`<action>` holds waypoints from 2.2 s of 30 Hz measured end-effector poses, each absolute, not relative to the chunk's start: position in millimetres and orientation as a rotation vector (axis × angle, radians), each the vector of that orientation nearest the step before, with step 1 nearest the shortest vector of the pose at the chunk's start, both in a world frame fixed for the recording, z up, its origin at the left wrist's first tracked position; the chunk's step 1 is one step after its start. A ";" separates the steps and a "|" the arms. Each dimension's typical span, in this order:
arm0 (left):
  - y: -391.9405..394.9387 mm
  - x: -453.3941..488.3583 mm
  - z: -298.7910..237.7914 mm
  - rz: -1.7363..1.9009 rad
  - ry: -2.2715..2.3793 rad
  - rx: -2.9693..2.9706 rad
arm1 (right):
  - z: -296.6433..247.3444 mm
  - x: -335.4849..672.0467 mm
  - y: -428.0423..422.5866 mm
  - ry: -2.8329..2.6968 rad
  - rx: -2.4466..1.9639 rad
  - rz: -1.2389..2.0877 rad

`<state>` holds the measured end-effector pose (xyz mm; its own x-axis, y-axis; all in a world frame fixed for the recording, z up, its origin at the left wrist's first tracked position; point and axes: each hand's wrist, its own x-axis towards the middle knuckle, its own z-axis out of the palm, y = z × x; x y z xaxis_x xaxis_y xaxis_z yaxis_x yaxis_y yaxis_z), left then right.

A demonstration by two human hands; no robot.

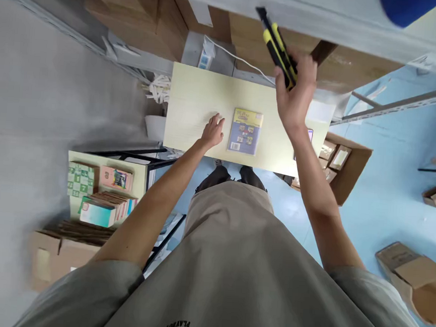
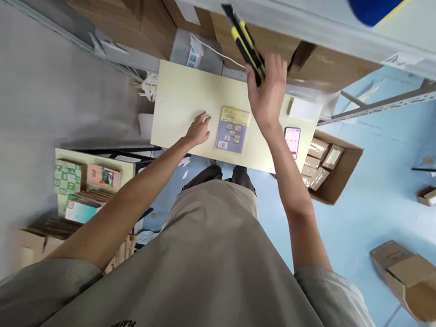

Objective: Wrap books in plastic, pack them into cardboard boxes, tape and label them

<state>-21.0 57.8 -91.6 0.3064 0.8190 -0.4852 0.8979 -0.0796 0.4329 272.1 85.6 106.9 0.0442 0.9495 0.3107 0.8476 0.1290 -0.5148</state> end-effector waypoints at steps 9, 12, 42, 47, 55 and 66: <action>44.8 -12.3 -129.4 -0.155 1.394 2.019 | -37.0 217.5 -50.3 -1.183 -1.947 0.699; 49.5 -20.9 -128.2 -0.213 1.319 2.078 | -68.9 184.2 -66.4 -0.941 -2.029 0.887; 121.8 -57.5 -129.2 -0.087 0.936 2.099 | -39.9 81.5 32.0 -1.798 -2.698 1.057; 120.6 -55.6 -133.4 -0.059 0.937 2.074 | -16.9 77.0 6.8 -1.874 -2.703 1.134; 119.7 -50.8 -133.4 -0.147 0.950 2.097 | 33.6 57.1 -42.9 -2.293 -2.506 1.796; 87.0 -51.6 -102.1 -0.182 1.064 2.072 | 83.9 109.6 -67.8 -2.128 -2.627 1.625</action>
<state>-51.6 87.0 -102.1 0.6388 0.6275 -0.4452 0.7398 -0.3421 0.5793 109.6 -67.8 83.9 0.0726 0.4754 -0.8768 0.9710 -0.2345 -0.0468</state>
